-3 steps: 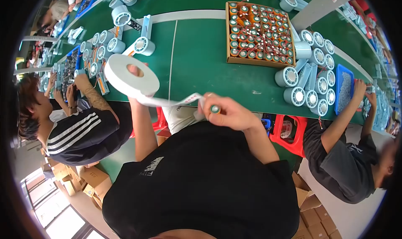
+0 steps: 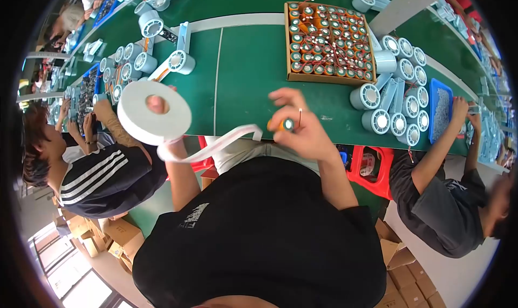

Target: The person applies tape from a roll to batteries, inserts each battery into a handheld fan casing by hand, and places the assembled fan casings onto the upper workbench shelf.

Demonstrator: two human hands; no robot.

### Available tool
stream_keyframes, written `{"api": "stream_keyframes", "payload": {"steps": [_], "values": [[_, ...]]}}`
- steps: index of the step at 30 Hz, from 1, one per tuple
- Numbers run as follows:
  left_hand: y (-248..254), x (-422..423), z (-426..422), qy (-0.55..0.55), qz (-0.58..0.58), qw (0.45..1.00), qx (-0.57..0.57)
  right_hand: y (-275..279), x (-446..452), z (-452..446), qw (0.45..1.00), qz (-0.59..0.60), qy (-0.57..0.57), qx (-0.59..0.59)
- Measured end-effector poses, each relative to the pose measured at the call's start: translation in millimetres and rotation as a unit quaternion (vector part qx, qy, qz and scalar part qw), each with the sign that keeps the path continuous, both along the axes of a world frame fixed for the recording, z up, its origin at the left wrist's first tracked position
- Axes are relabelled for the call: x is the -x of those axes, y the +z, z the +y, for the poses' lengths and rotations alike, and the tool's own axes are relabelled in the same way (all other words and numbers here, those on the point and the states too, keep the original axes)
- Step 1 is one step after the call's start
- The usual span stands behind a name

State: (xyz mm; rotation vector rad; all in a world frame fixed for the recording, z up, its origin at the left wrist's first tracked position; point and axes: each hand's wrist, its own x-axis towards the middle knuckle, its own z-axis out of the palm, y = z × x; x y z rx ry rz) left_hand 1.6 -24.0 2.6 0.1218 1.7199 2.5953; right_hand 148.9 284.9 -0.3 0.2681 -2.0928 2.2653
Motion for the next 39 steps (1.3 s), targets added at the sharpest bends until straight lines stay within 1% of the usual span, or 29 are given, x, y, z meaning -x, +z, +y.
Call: {"api": "stream_keyframes", "payload": {"steps": [2,4,6,7,8,9,11,12,13,16,17,21,22,26,27,31,32,36,37,38,39], "values": [[-3,0,0,-0.028,0.014,0.999,-0.034,-4,5,6,0.983,0.047,-0.118,-0.130],[-1,0,0,-0.016,0.083,0.992,0.097,-11,10,10,0.967,0.027,-0.145,-0.206],[4,-1,0,-0.001,0.150,0.962,0.228,-16,16,12,0.945,0.009,-0.169,-0.279],[19,-6,8,-0.008,0.172,0.947,0.271,-18,20,14,0.946,0.010,-0.166,-0.279],[36,-12,21,-0.015,0.195,0.929,0.313,-20,24,17,0.933,0.017,-0.172,-0.316],[39,-13,26,-0.013,0.195,0.929,0.315,-22,28,20,0.919,0.024,-0.178,-0.351],[42,-13,36,-0.048,0.304,0.844,0.439,-24,32,22,0.886,0.037,-0.192,-0.421],[43,-15,43,-0.046,0.330,0.828,0.451,-21,32,20,0.886,0.038,-0.191,-0.421],[43,-17,50,-0.043,0.355,0.811,0.463,-17,32,18,0.903,0.060,-0.185,-0.383],[40,-24,62,-0.057,0.339,0.811,0.474,3,29,12,0.941,0.123,-0.170,-0.265],[39,-26,63,-0.058,0.337,0.811,0.475,9,28,10,0.942,0.120,-0.170,-0.265],[40,-28,65,-0.073,0.341,0.801,0.486,38,28,7,0.943,0.176,-0.156,-0.234],[41,-27,66,-0.073,0.341,0.801,0.486,43,31,6,0.943,0.177,-0.156,-0.234],[43,-29,67,-0.078,0.378,0.772,0.505,59,42,7,0.937,0.159,-0.083,-0.300],[44,-29,68,-0.078,0.377,0.772,0.505,61,43,8,0.937,0.159,-0.082,-0.300],[50,-30,72,-0.079,0.414,0.754,0.503,65,50,11,0.921,0.152,-0.004,-0.357],[51,-29,72,-0.077,0.414,0.754,0.504,64,51,10,0.921,0.154,-0.003,-0.357],[54,-21,73,-0.116,0.446,0.717,0.522,52,49,0,0.886,0.186,-0.015,-0.423],[53,-23,73,-0.115,0.444,0.718,0.523,44,48,2,0.912,0.191,-0.039,-0.361],[52,-25,74,-0.092,0.444,0.731,0.510,34,47,3,0.933,0.194,-0.063,-0.296],[51,-27,77,-0.069,0.445,0.744,0.495,21,45,-1,0.933,0.194,-0.062,-0.296]]}}
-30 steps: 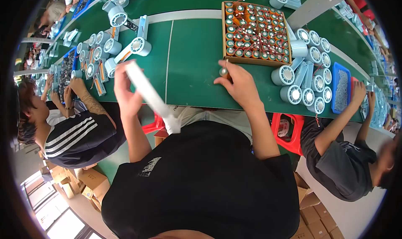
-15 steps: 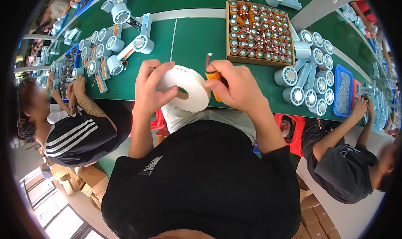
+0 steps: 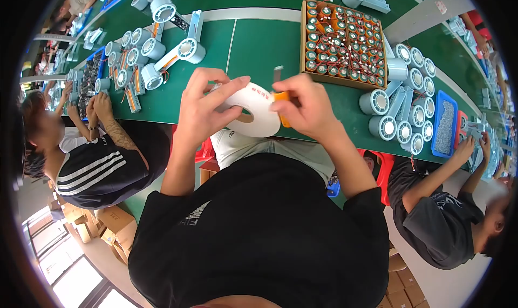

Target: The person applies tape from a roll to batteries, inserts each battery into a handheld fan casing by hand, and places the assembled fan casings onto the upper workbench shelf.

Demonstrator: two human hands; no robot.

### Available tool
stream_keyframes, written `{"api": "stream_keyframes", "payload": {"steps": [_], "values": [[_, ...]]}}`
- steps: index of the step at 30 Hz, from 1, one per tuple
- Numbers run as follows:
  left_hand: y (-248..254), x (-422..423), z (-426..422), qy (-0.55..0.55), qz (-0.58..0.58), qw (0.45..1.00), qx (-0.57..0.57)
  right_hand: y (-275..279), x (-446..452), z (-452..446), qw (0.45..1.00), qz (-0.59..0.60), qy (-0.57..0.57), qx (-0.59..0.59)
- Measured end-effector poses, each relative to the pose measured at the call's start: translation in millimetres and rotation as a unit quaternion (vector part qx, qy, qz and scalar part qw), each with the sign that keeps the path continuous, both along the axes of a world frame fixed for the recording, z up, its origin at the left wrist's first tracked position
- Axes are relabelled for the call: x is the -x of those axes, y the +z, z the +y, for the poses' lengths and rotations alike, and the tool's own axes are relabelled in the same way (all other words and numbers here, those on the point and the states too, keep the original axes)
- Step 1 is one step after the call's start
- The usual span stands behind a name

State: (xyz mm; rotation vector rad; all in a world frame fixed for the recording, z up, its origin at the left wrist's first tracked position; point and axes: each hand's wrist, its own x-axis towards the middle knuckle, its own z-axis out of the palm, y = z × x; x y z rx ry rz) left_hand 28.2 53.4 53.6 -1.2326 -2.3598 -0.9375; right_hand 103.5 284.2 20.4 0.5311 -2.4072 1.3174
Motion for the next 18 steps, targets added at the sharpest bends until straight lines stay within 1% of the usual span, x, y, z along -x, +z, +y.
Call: {"api": "stream_keyframes", "payload": {"steps": [1,2,3,5,7,8,12,13,15,17,18], "values": [[-1,0,4,0.010,0.007,1.000,-0.029,-12,0,-5,0.985,0.064,-0.062,0.146],[-2,0,6,0.020,0.014,0.998,-0.057,-17,-3,-6,0.967,0.093,-0.094,0.218],[-3,-1,7,0.019,0.013,0.998,-0.059,-20,-4,-8,0.942,0.126,-0.123,0.287],[-8,-7,8,0.081,-0.004,0.990,-0.119,-17,-10,-11,0.910,0.105,-0.118,0.382],[-14,-11,5,0.145,-0.023,0.974,-0.172,-17,-16,-17,0.867,0.081,-0.113,0.479],[-17,-12,5,0.144,-0.025,0.975,-0.169,-16,-18,-19,0.866,0.078,-0.115,0.481],[-28,-14,5,0.132,0.013,0.964,-0.231,4,-20,-22,0.900,-0.021,-0.128,0.416],[-30,-16,6,0.131,0.013,0.964,-0.231,2,-21,-21,0.900,-0.020,-0.129,0.416],[-35,-23,8,0.111,-0.027,0.970,-0.217,-9,-20,-16,0.857,-0.032,-0.067,0.510],[-36,-31,7,0.093,-0.067,0.973,-0.200,-15,-20,-12,0.800,-0.048,-0.001,0.598],[-30,-33,6,0.094,-0.066,0.973,-0.199,-14,-20,-11,0.800,-0.048,0.000,0.598]]}}
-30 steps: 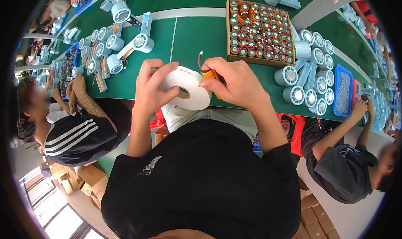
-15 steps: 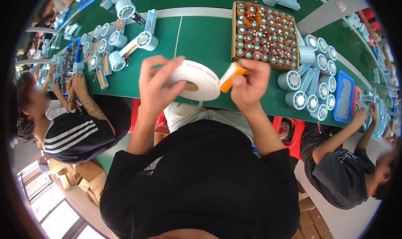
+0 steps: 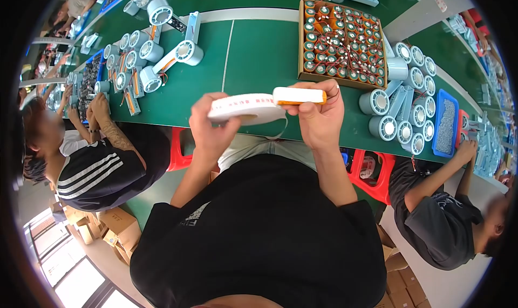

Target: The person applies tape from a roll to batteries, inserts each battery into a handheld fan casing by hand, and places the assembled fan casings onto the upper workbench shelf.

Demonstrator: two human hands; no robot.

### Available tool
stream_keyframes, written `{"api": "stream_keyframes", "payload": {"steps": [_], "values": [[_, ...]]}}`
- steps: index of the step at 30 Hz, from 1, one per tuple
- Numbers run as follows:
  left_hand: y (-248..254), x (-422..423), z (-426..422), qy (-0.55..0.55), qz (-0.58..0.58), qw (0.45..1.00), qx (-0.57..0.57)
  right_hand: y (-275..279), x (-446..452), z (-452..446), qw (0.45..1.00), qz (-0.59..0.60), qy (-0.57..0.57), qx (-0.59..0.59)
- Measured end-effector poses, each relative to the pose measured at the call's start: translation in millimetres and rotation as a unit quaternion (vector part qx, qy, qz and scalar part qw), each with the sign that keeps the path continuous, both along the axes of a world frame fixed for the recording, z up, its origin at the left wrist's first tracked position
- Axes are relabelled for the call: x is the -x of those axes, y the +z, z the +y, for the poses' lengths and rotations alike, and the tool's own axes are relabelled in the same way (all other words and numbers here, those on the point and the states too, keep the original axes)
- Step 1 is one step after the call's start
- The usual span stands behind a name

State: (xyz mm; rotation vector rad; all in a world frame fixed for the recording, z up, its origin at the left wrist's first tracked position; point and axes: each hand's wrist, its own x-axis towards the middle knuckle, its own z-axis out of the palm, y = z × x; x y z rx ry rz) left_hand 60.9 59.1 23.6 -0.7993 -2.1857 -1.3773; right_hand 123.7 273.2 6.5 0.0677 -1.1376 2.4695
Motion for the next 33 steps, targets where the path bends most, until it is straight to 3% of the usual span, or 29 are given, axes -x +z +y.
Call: {"api": "stream_keyframes", "payload": {"steps": [4,5,10,14,19,24,27,29,32,33], "values": [[37,-8,-7,-0.085,-0.044,0.991,0.090,19,-11,3,0.967,0.001,0.042,0.251],[45,-9,-7,-0.083,-0.048,0.991,0.093,25,-13,1,0.966,-0.002,0.044,0.254],[80,2,4,-0.121,0.041,0.983,0.130,50,-7,0,0.990,0.042,0.024,0.132],[90,-3,2,-0.093,0.004,0.946,0.310,48,-13,9,0.999,-0.027,0.040,-0.014],[93,-7,4,-0.080,-0.018,0.909,0.409,40,-9,9,0.997,-0.048,0.060,0.007],[52,-14,20,-0.189,-0.090,0.897,0.389,83,1,26,0.998,0.052,0.022,-0.038],[62,23,7,-0.109,-0.116,0.930,0.331,91,-6,34,0.993,0.098,-0.016,-0.057],[37,53,-2,-0.138,-0.161,0.926,0.314,84,-8,51,0.993,0.063,-0.001,0.104],[7,76,-13,-0.099,-0.062,0.938,0.327,46,-12,50,0.991,0.044,0.013,0.127],[2,86,-13,-0.088,-0.009,0.939,0.333,32,-14,48,0.998,0.027,0.004,0.063]]}}
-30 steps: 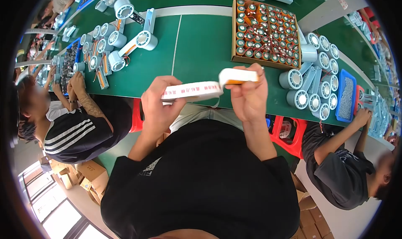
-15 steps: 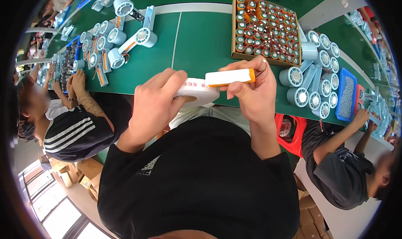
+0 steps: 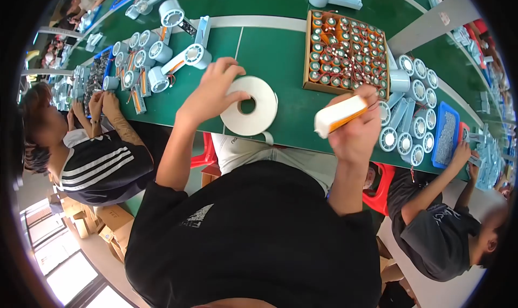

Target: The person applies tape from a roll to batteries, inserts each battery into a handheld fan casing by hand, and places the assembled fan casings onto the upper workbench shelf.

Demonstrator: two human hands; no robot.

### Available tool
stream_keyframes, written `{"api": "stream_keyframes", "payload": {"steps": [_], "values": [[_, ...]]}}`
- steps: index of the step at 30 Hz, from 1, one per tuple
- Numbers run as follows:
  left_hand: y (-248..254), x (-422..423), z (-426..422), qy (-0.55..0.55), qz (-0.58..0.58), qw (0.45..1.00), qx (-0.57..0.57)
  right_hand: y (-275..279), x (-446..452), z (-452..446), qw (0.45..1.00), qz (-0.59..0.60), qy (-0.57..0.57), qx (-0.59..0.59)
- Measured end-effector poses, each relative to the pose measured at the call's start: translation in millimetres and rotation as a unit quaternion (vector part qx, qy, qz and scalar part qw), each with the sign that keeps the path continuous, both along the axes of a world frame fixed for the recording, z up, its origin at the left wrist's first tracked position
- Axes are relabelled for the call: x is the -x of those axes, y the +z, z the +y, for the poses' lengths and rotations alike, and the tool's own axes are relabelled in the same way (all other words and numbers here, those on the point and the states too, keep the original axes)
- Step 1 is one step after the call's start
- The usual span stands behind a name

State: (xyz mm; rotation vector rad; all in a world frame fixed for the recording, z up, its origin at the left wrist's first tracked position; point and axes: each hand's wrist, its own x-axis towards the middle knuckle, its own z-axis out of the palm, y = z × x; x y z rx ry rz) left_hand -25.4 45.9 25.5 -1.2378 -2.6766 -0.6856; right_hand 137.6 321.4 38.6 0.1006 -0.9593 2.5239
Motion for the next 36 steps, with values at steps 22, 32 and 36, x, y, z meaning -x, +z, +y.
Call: {"api": "stream_keyframes", "payload": {"steps": [22,32,36], "values": [[17,-81,109,-0.285,0.217,0.930,0.081,-33,-63,6,0.999,0.044,-0.019,0.019],[-17,-99,158,-0.328,0.209,0.914,0.120,-81,-77,8,0.943,-0.123,-0.254,-0.174],[-12,-89,158,-0.313,0.082,0.945,0.048,-85,-81,12,0.933,-0.154,-0.275,-0.175]]}}
